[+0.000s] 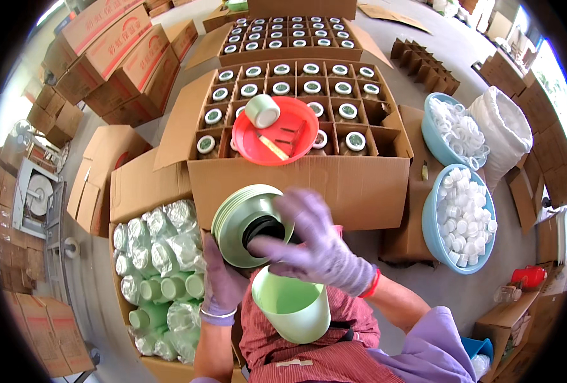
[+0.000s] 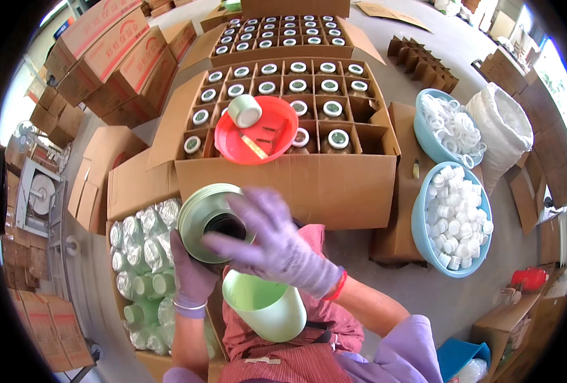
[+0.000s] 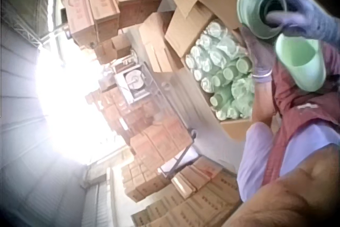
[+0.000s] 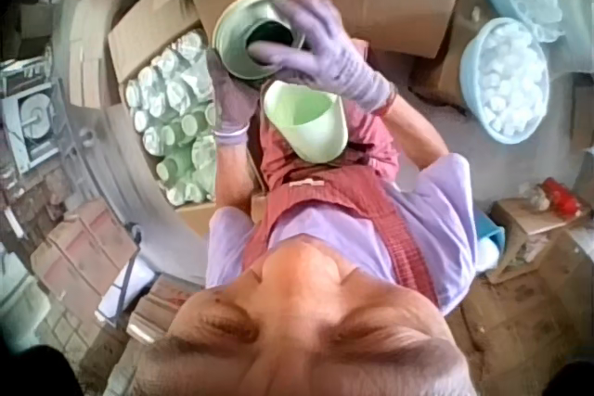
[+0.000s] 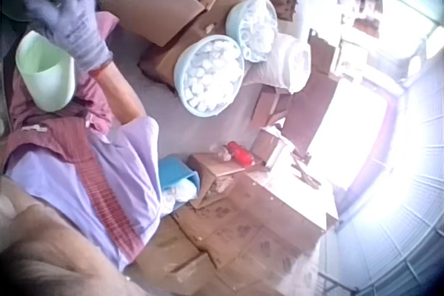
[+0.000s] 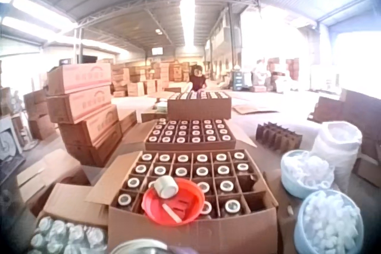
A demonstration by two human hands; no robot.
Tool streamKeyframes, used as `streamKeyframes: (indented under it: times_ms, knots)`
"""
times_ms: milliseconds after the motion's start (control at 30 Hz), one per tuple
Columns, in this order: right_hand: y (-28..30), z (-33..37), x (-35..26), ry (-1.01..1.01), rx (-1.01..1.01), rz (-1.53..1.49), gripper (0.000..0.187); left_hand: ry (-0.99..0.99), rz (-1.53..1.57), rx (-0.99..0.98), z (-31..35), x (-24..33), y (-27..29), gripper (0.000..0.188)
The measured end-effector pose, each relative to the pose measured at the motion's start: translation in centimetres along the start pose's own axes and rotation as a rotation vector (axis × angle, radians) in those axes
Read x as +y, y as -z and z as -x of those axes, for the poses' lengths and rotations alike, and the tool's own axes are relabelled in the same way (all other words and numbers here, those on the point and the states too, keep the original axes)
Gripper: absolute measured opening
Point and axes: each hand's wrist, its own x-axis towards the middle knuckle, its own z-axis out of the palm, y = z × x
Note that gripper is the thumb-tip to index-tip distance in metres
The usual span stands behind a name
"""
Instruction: The person assembles light green kettles by inserting a metal filter and a black rubber seal into the opening, then placing a lid on top. The person handles the kettles one at a time, placing finished units into a cardboard box.
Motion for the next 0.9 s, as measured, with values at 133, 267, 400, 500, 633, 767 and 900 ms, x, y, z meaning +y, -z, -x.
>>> streamKeyframes:
  times_ms: [133,267,400,500,633,767,900]
  knots:
    - [-1.0,0.3,0.3,-0.341,-0.031,-0.316,0.062,-0.348,-0.832,-0.119,-0.5,-2.2,0.6,0.057]
    - [-1.0,4.4,3.8,-0.739,-0.073,-1.175,0.051,-0.797,-1.595,-0.475,-2.8,-1.6,0.8,0.049]
    - [2.2,6.9,8.7,-0.483,-0.325,-0.572,0.043,-0.861,-1.971,-0.648,-3.5,-2.5,1.0,0.039]
    - [7.4,2.0,13.3,-0.962,-0.373,-0.02,0.044,-0.66,-1.97,-0.592,-4.0,-2.8,2.3,0.041]
    - [11.4,6.2,27.1,-1.045,-0.521,0.839,0.053,-0.598,-1.709,-0.556,-5.3,-4.1,2.8,0.043]
    - [9.8,5.7,28.7,-0.908,-0.855,1.006,0.047,-0.536,-1.686,-0.553,-5.4,-3.9,2.9,0.043]
    - [4.2,7.0,31.7,-0.545,-0.631,0.635,0.044,-0.48,-1.686,-0.564,-5.7,-4.2,3.4,0.04]
